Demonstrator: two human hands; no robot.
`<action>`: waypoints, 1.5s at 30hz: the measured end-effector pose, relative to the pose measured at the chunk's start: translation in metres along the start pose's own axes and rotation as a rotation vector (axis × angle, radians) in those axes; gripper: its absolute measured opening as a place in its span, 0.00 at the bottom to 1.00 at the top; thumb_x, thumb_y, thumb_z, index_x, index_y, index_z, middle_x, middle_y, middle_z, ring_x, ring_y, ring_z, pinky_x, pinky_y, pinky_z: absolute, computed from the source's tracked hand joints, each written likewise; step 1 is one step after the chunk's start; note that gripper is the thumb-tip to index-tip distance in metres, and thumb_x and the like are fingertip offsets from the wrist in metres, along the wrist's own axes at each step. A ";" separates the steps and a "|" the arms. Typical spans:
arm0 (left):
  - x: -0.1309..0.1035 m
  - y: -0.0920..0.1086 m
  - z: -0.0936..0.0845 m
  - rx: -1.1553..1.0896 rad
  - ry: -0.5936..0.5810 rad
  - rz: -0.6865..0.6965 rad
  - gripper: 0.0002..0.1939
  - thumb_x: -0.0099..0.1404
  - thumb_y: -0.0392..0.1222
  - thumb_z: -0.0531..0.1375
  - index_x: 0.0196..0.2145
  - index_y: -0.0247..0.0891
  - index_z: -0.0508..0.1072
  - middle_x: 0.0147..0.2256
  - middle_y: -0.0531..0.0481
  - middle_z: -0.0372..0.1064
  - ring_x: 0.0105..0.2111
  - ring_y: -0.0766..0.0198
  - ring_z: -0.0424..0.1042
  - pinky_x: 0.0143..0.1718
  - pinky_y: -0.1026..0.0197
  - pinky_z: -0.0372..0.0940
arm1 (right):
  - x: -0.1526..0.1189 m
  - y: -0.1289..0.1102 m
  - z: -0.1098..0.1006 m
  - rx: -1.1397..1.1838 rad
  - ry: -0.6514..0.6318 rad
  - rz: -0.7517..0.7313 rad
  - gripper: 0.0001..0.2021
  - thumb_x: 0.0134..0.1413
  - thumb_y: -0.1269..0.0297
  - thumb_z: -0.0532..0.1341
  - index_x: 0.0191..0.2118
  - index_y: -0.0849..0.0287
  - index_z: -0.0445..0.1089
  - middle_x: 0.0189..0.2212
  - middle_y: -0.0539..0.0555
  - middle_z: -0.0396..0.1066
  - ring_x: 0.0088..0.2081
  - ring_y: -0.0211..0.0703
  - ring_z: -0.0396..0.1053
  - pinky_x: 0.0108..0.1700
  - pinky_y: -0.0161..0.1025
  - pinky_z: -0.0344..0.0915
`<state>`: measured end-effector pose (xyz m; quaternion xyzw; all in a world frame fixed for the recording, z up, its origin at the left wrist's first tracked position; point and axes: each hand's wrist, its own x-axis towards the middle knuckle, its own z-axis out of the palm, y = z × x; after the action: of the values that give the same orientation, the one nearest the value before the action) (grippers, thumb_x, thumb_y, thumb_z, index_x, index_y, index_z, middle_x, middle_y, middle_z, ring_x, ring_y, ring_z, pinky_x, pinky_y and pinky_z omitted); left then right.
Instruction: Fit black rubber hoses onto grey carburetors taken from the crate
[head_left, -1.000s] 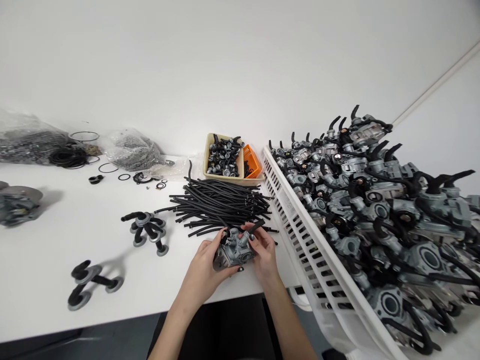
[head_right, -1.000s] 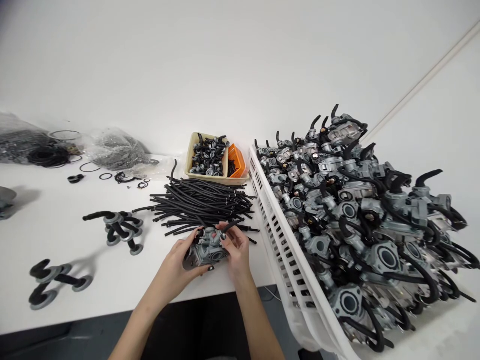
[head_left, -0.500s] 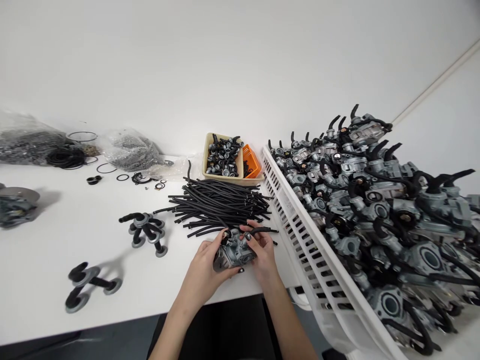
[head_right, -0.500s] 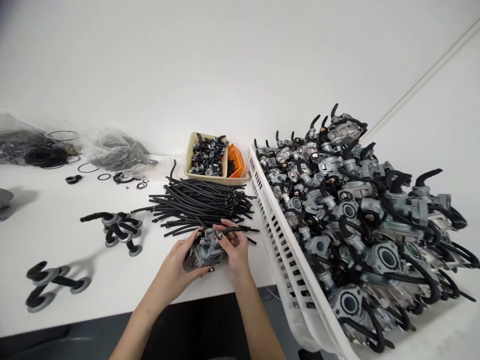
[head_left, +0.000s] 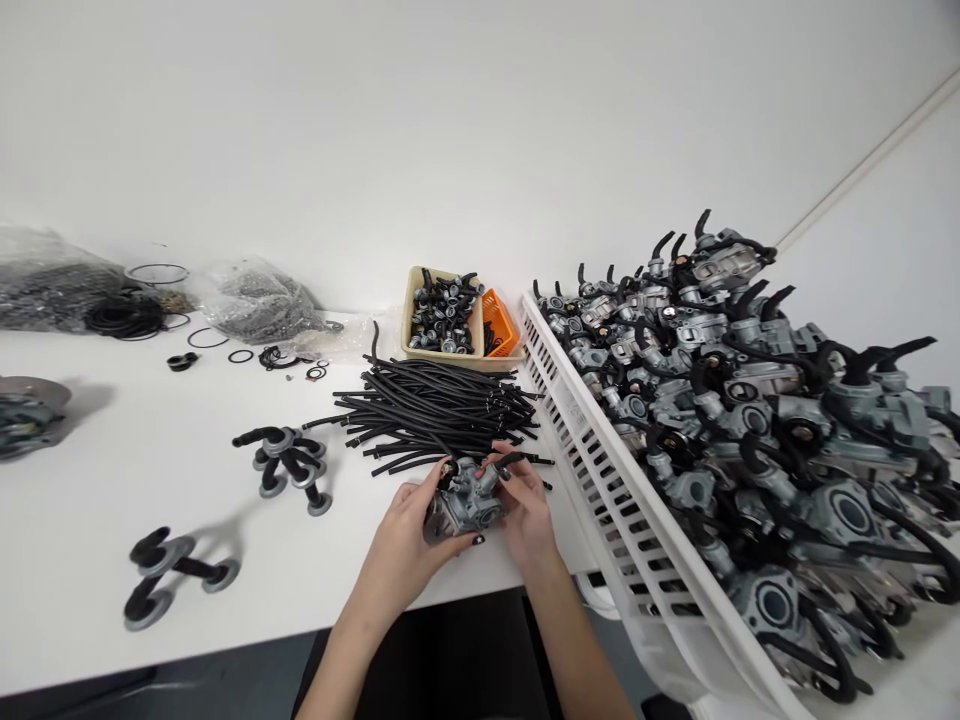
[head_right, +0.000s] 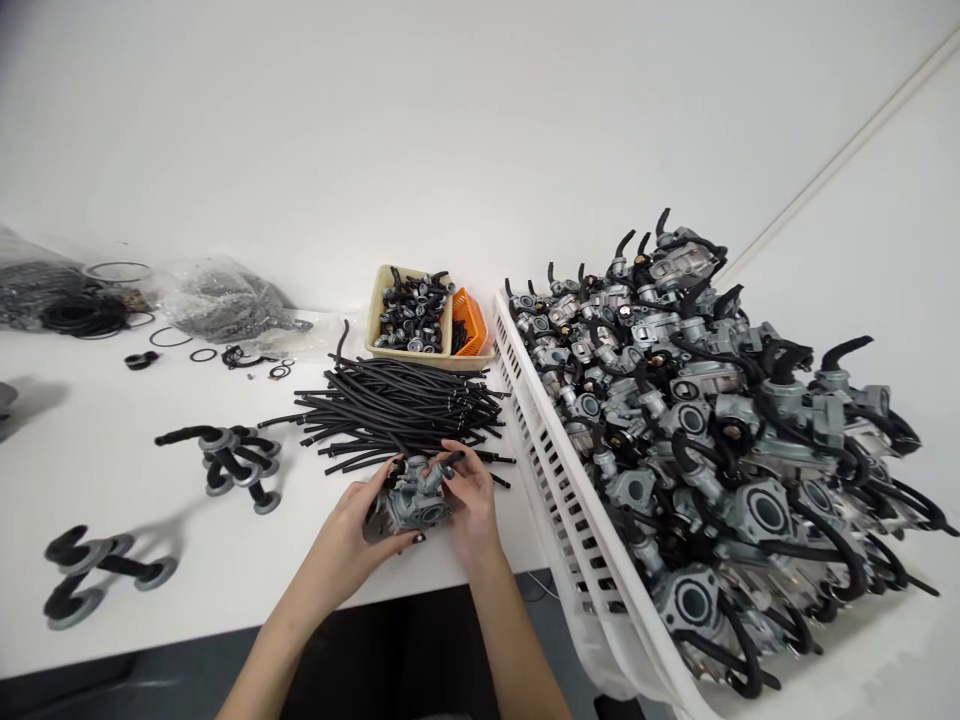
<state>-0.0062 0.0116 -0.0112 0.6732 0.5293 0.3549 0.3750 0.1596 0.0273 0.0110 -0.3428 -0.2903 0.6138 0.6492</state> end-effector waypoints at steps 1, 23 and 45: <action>0.000 0.000 0.000 -0.001 -0.001 -0.001 0.43 0.56 0.44 0.65 0.66 0.46 0.53 0.47 0.43 0.64 0.52 0.50 0.65 0.55 0.45 0.61 | 0.000 0.000 0.000 0.013 0.012 0.011 0.17 0.42 0.63 0.71 0.42 0.54 0.77 0.33 0.49 0.74 0.33 0.40 0.74 0.36 0.35 0.67; 0.000 0.000 -0.002 0.003 -0.008 -0.022 0.43 0.56 0.46 0.64 0.66 0.44 0.52 0.49 0.42 0.65 0.53 0.49 0.65 0.53 0.48 0.62 | 0.002 0.006 -0.005 -0.045 -0.003 -0.023 0.20 0.40 0.63 0.73 0.43 0.51 0.75 0.42 0.53 0.78 0.39 0.47 0.76 0.39 0.40 0.71; 0.000 0.002 -0.001 0.002 -0.004 -0.001 0.39 0.56 0.44 0.65 0.64 0.48 0.56 0.48 0.44 0.64 0.53 0.49 0.64 0.54 0.45 0.62 | 0.004 0.006 -0.001 -0.062 -0.011 -0.052 0.20 0.40 0.64 0.74 0.43 0.53 0.75 0.32 0.49 0.77 0.33 0.39 0.74 0.40 0.36 0.71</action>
<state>-0.0064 0.0113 -0.0091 0.6742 0.5291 0.3528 0.3754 0.1566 0.0313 0.0056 -0.3517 -0.3214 0.5892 0.6526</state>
